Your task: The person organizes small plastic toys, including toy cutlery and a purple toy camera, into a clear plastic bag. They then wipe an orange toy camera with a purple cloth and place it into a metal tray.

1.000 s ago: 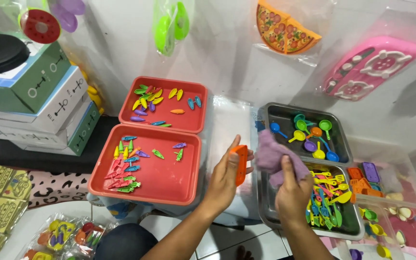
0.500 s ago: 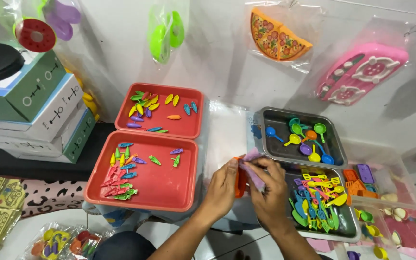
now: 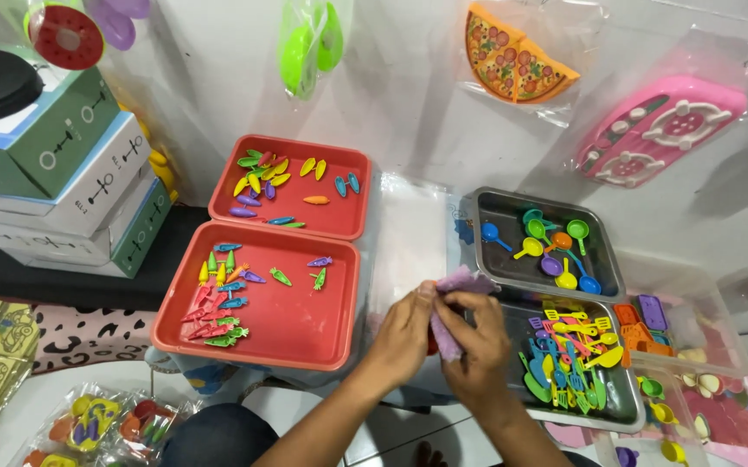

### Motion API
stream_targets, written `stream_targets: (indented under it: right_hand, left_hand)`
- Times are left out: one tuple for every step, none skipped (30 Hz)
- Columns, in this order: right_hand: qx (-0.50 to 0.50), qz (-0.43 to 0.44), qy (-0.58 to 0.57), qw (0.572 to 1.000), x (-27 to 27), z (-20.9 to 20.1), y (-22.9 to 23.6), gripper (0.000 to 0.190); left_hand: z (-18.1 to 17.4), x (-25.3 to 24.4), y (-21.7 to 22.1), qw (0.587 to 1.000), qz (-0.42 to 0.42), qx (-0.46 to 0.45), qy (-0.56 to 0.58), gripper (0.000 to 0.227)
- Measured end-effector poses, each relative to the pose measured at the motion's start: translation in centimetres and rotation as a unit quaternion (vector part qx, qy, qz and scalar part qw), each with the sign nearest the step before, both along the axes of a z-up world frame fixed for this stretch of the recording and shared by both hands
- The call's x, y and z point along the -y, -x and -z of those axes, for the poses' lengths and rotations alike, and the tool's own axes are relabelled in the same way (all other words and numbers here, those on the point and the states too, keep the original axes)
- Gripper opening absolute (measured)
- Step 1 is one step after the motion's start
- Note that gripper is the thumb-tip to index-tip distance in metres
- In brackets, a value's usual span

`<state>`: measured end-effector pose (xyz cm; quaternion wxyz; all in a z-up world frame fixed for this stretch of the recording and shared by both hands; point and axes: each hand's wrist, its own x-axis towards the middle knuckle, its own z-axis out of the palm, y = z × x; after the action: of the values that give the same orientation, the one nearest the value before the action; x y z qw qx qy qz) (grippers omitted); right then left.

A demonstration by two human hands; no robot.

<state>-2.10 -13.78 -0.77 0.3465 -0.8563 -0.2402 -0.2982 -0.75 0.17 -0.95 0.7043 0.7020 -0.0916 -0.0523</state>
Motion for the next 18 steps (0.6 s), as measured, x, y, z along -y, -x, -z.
stream_targets:
  right_hand:
    - [0.006, -0.031, 0.024, 0.999, 0.5, 0.4, -0.3, 0.038]
    - [0.004, -0.033, 0.025, 0.999, 1.3, -0.1, -0.6, 0.038]
    - [-0.042, -0.056, 0.008, 0.998, 2.0, -0.7, -0.9, 0.041]
    - [-0.088, -0.079, -0.009, 0.993, 2.7, -1.2, -1.2, 0.044]
    - [-0.090, -0.080, -0.011, 0.993, 2.6, -1.6, -1.0, 0.044]
    - [-0.072, -0.024, -0.022, 0.997, 2.5, -1.9, -0.7, 0.046]
    - [-0.054, 0.033, -0.034, 0.997, 2.4, -2.3, -0.4, 0.049]
    - [-0.055, 0.032, -0.036, 0.997, 2.0, -2.1, -0.2, 0.049]
    - [-0.015, 0.022, 0.042, 0.999, 1.6, -2.0, -0.1, 0.047]
    - [0.025, 0.012, 0.119, 0.993, 1.3, -1.9, 0.1, 0.047]
    - [0.022, 0.013, 0.118, 0.993, 0.9, -1.8, 0.2, 0.047]
    - [0.015, 0.012, 0.136, 0.991, 0.5, -1.6, 0.3, 0.048]
    - [0.008, 0.013, 0.153, 0.988, 0.1, -1.5, 0.4, 0.050]
    - [0.006, 0.015, 0.152, 0.988, 0.2, -1.7, 0.7, 0.050]
    - [-0.001, -0.012, 0.156, 0.988, 0.2, -2.0, 0.6, 0.049]
    - [-0.007, -0.040, 0.159, 0.986, 0.3, -2.2, 0.5, 0.048]
    - [-0.008, -0.041, 0.158, 0.987, 0.2, -2.3, 0.4, 0.048]
    - [0.019, 0.010, 0.153, 0.988, 0.1, -2.3, 0.3, 0.044]
  left_hand:
    - [-0.3, -0.3, 0.0, 0.999, -0.007, 0.035, -0.005, 0.050]
    - [-0.5, -0.6, -0.3, 0.999, -0.009, 0.034, -0.004, 0.050]
    - [-0.7, -1.1, -0.6, 0.999, 0.024, -0.029, 0.011, 0.053]
    - [-0.9, -1.5, -0.8, 0.994, 0.056, -0.091, 0.027, 0.060]
    - [-1.7, -1.7, -0.9, 0.994, 0.055, -0.093, 0.025, 0.060]
    - [-2.4, -1.9, -1.0, 0.988, 0.016, -0.128, 0.087, 0.070]
    - [-3.2, -2.1, -1.1, 0.976, -0.023, -0.161, 0.148, 0.082]
    - [-2.3, -2.0, -1.1, 0.976, -0.024, -0.162, 0.146, 0.082]
    - [-1.5, -1.8, -1.2, 0.980, -0.049, -0.179, 0.075, 0.085]
    - [-0.6, -1.6, -1.3, 0.978, -0.072, -0.195, 0.004, 0.089]
    - [-1.1, -1.7, -1.1, 0.978, -0.072, -0.197, 0.003, 0.089]
    - [-1.7, -1.7, -0.9, 0.985, -0.067, -0.157, 0.002, 0.078]
    - [-2.2, -1.7, -0.7, 0.991, -0.060, -0.118, 0.001, 0.072]
    - [-1.3, -1.6, -0.9, 0.991, -0.058, -0.120, -0.001, 0.072]
    - [-0.6, -1.6, -1.3, 0.986, -0.084, -0.140, 0.001, 0.070]
    - [0.2, -1.6, -1.6, 0.981, -0.110, -0.161, 0.004, 0.070]
    - [-0.1, -1.4, -1.3, 0.980, -0.112, -0.162, 0.003, 0.070]
    - [-0.4, -1.3, -1.1, 0.991, -0.074, -0.113, -0.005, 0.069]
